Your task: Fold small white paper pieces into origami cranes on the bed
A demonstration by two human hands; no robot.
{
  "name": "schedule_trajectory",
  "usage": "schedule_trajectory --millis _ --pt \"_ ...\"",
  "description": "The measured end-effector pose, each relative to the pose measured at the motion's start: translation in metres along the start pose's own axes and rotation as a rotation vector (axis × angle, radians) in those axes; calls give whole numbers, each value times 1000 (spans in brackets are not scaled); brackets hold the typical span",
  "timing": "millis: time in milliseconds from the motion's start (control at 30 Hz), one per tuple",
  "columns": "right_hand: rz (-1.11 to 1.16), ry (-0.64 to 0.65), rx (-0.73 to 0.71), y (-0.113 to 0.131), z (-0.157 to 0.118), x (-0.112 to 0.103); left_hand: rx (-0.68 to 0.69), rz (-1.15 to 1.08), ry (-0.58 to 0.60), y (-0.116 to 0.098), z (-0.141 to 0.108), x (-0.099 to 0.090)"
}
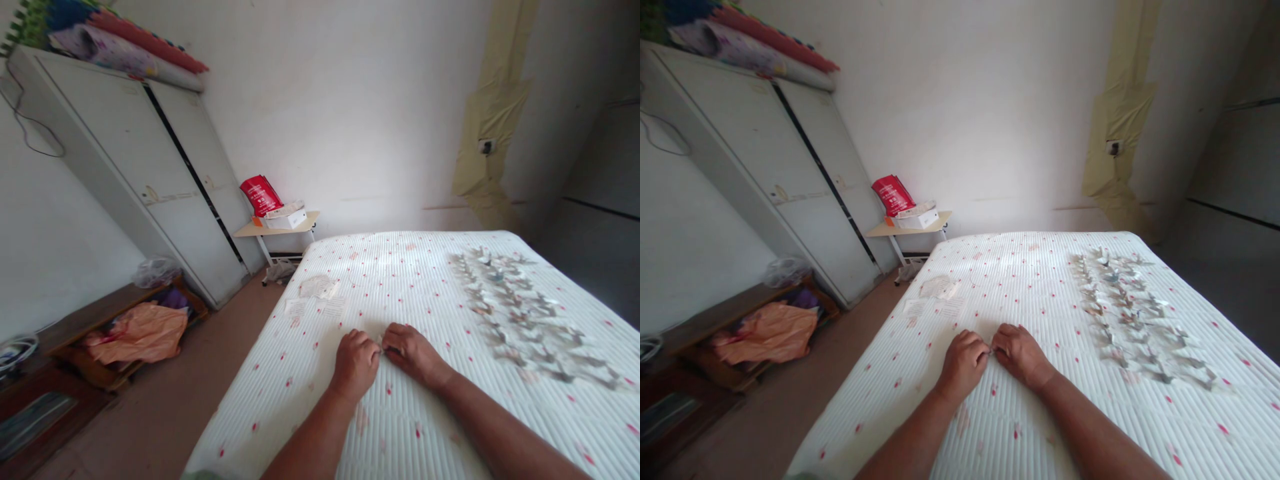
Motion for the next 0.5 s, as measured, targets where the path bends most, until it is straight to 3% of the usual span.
schedule_trajectory --millis 200,500 --pt "21 34 -47 -1 -1 -3 -15 -40 12 1 -1 -1" --pt "-55 27 17 2 0 0 -88 -81 49 7 -1 3"
Point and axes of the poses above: each hand's wrist, its own z-axis towards the middle knuckle, its own x-axis out of the palm, y = z × x, the point moved 4 cm from there along z, towards the middle knuckle, and after that the axes turned 2 degrees about -y, right-handed, at the moved point
